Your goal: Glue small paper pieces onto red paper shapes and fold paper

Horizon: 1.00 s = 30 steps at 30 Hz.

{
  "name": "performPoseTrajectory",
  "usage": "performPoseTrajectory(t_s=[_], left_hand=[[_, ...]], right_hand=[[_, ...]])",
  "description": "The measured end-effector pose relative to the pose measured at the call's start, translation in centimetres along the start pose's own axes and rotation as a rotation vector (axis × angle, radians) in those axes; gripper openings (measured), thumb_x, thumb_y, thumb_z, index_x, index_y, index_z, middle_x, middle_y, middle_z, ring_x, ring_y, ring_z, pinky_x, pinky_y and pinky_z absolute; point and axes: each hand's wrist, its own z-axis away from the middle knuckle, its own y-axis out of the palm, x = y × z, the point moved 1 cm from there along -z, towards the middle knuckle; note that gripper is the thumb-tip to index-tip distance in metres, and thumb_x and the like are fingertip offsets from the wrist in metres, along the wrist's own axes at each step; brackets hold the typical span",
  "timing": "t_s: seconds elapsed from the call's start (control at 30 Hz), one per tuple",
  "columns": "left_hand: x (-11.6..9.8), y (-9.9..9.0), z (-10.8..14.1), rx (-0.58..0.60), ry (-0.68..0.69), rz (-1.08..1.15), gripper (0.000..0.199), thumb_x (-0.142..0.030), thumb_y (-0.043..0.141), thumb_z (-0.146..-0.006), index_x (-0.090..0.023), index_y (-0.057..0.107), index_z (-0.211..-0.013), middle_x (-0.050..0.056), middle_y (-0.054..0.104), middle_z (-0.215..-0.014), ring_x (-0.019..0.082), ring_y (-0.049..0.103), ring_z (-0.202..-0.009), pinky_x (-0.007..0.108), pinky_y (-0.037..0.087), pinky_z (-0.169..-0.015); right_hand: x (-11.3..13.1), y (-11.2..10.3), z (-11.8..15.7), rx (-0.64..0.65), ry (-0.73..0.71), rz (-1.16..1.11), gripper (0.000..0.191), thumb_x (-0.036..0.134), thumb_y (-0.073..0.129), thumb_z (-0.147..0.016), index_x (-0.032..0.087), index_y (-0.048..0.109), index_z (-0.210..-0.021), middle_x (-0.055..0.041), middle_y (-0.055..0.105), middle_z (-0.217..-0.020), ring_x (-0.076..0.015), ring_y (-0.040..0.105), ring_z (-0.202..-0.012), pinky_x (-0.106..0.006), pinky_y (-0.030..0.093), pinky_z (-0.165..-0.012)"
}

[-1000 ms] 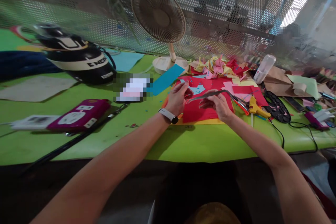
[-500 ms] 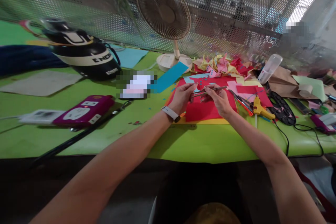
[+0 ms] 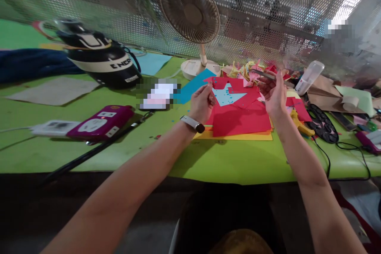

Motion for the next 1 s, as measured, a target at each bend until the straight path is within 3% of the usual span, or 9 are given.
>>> performPoseTrajectory(t_s=[0.07,0.23,0.43,0.7,0.87,1.0], left_hand=[[0.0,0.0,0.0,-0.029,0.003,0.017,0.025,-0.042,0.073,-0.077,-0.024,0.057,-0.072,-0.01,0.04,-0.042,0.007,0.038,-0.036,0.023,0.032,-0.04],[-0.6,0.0,0.0,-0.036,-0.005,0.114,0.026,-0.037,0.075,-0.076,-0.023,0.056,-0.067,-0.011,0.035,-0.038,0.006,0.034,-0.034,0.02,0.029,-0.037],[-1.2,0.3,0.3,-0.062,-0.037,0.222,0.022,-0.029,0.077,-0.075,-0.021,0.058,-0.067,-0.01,0.042,-0.039,0.006,0.038,-0.035,0.017,0.031,-0.037],[-0.6,-0.1,0.2,-0.074,-0.072,0.184,0.015,-0.025,0.076,-0.076,-0.021,0.063,-0.07,-0.009,0.045,-0.041,0.006,0.039,-0.036,0.017,0.033,-0.038],[-0.4,-0.2,0.2,-0.116,-0.095,0.171,0.015,-0.026,0.077,-0.075,-0.021,0.064,-0.071,-0.009,0.047,-0.043,0.006,0.041,-0.037,0.016,0.034,-0.039],[-0.4,-0.1,0.3,-0.122,-0.119,0.152,0.015,-0.028,0.079,-0.073,-0.021,0.065,-0.074,-0.008,0.049,-0.045,0.006,0.043,-0.038,0.016,0.036,-0.04]], right_hand=[[-1.3,-0.1,-1.2,-0.073,0.033,-0.042,0.045,0.064,0.047,-0.086,0.022,0.061,-0.092,0.0019,0.066,-0.072,-0.009,0.063,-0.06,-0.021,0.048,-0.051],[-4.8,0.5,-2.6,-0.221,0.169,-0.126,0.025,0.045,0.064,-0.081,0.021,0.06,-0.083,0.0065,0.061,-0.06,-0.007,0.059,-0.052,-0.018,0.045,-0.047],[-7.1,2.4,-0.1,-0.037,0.29,0.083,0.031,0.049,0.059,-0.085,0.019,0.067,-0.087,0.0009,0.07,-0.066,-0.0094,0.066,-0.058,-0.018,0.045,-0.049],[-8.8,2.2,0.8,0.264,0.078,0.424,0.039,0.056,0.063,-0.08,0.017,0.068,-0.083,-0.0044,0.073,-0.074,-0.0151,0.07,-0.065,-0.022,0.051,-0.054],[-8.9,1.6,1.0,0.337,-0.115,0.63,0.036,0.05,0.057,-0.085,0.016,0.07,-0.084,-0.004,0.072,-0.075,-0.0167,0.068,-0.072,-0.024,0.051,-0.062],[-8.8,1.6,1.1,0.349,-0.154,0.692,0.029,0.042,0.056,-0.086,0.015,0.069,-0.084,-0.0047,0.073,-0.075,-0.0171,0.068,-0.072,-0.026,0.051,-0.065]])
